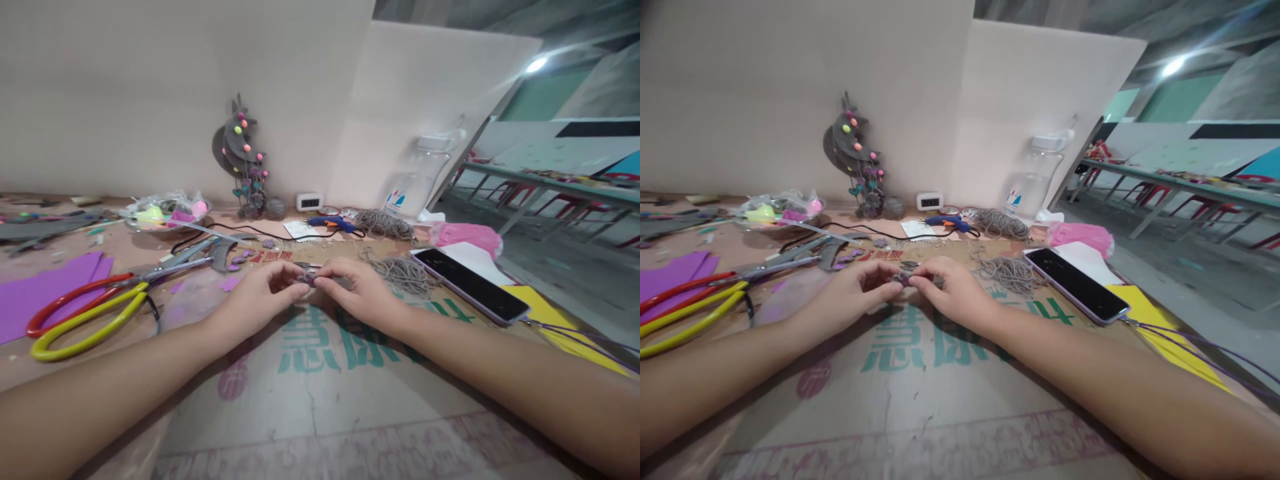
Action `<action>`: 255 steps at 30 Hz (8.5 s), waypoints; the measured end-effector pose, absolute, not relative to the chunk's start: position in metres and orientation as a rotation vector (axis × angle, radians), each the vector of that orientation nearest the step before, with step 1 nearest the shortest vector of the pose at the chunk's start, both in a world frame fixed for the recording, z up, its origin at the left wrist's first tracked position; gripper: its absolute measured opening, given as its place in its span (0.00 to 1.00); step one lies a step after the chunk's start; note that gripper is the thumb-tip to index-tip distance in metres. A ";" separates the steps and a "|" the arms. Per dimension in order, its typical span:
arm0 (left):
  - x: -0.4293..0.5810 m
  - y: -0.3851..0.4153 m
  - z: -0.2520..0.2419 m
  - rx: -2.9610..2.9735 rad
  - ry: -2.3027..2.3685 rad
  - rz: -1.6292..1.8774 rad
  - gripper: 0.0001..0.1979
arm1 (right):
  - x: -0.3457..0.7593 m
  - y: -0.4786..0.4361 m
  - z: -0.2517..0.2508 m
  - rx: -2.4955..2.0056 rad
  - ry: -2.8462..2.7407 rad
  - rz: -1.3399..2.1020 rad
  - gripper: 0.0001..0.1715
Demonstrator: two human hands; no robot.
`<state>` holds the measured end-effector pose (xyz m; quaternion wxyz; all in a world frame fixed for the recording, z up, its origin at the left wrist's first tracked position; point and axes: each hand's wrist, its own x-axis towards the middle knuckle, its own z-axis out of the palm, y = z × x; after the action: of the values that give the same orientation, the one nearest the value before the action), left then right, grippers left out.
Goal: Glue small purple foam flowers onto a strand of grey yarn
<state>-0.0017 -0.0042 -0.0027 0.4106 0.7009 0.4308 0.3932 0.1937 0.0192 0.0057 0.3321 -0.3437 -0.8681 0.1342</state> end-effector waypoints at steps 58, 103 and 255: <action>0.001 -0.010 0.001 1.779 1.053 1.062 0.12 | 0.196 0.011 0.009 -0.704 -2.256 -0.015 0.08; -0.003 -0.003 0.002 1.705 1.230 1.180 0.07 | 0.209 0.036 0.006 -0.801 -2.273 -0.212 0.12; 0.001 -0.008 0.001 1.684 1.117 1.207 0.07 | 0.186 0.020 0.006 -0.756 -2.459 0.244 0.07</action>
<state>0.0005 -0.0083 0.0014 0.3836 0.6607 0.4382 0.4736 0.1862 0.0200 0.0059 0.2753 -0.2813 -0.9148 0.0910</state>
